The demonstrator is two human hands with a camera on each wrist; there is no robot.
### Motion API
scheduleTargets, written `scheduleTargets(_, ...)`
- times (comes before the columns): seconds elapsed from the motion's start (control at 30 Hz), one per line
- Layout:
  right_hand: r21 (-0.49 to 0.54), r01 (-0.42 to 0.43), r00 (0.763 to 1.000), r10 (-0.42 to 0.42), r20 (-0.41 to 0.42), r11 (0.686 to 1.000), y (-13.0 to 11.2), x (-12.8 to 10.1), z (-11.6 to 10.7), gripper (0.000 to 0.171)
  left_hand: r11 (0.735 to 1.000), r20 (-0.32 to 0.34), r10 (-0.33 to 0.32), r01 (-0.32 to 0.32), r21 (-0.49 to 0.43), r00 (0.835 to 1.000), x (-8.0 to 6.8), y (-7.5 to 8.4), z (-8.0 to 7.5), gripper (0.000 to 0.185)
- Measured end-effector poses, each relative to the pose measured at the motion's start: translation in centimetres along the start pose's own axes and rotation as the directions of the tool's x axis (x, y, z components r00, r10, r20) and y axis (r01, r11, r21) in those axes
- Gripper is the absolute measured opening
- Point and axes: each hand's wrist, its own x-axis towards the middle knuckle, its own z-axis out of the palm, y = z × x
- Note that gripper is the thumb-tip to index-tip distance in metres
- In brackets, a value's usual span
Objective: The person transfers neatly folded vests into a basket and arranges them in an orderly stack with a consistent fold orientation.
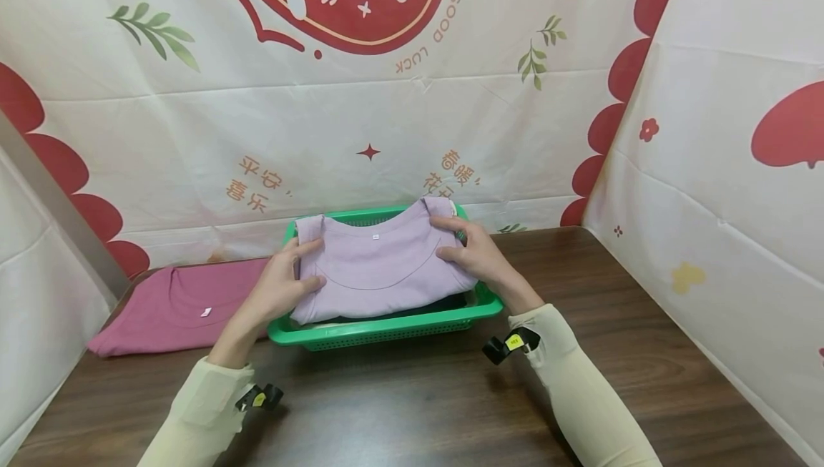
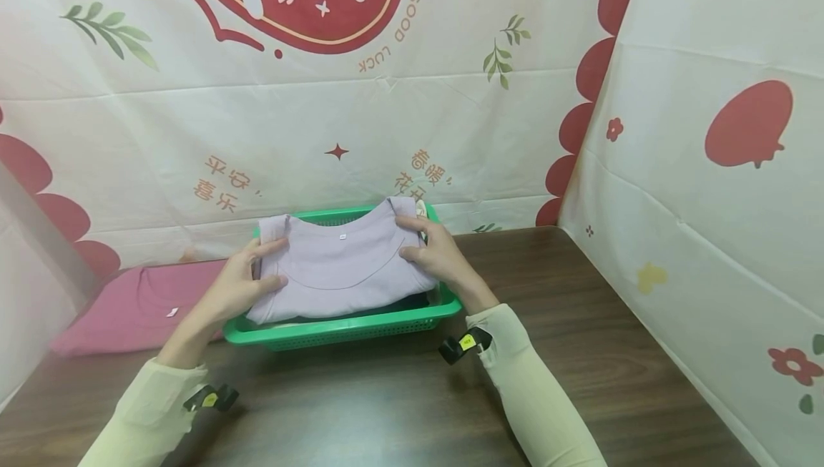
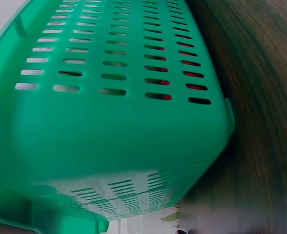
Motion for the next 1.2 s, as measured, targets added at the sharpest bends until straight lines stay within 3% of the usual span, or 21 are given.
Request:
scheduleTargets(0.3, -0.021, -0.002, 1.0, 0.002, -0.003, 1.0, -0.07, 0.06, 0.14, 0.058, 1.0, -0.008, 0.011, -0.011, 0.004, 1.0, 0.06, 0.1, 0.04, 0.066)
scheduleTargets(0.67, -0.053, 0.005, 1.0, -0.005, 0.003, 0.999, -0.17, 0.01, 0.19, 0.059, 0.996, -0.011, 0.032, -0.031, 0.082, 0.999, 0.08, 0.12, 0.21, 0.074)
scheduleTargets(1.2, -0.222, 0.016, 1.0, -0.018, -0.01, 0.975, 0.01, 0.05, 0.63, 0.057, 0.98, 0.011, 0.05, -0.051, 0.191, 0.999, -0.01, 0.24, 0.5, 0.08)
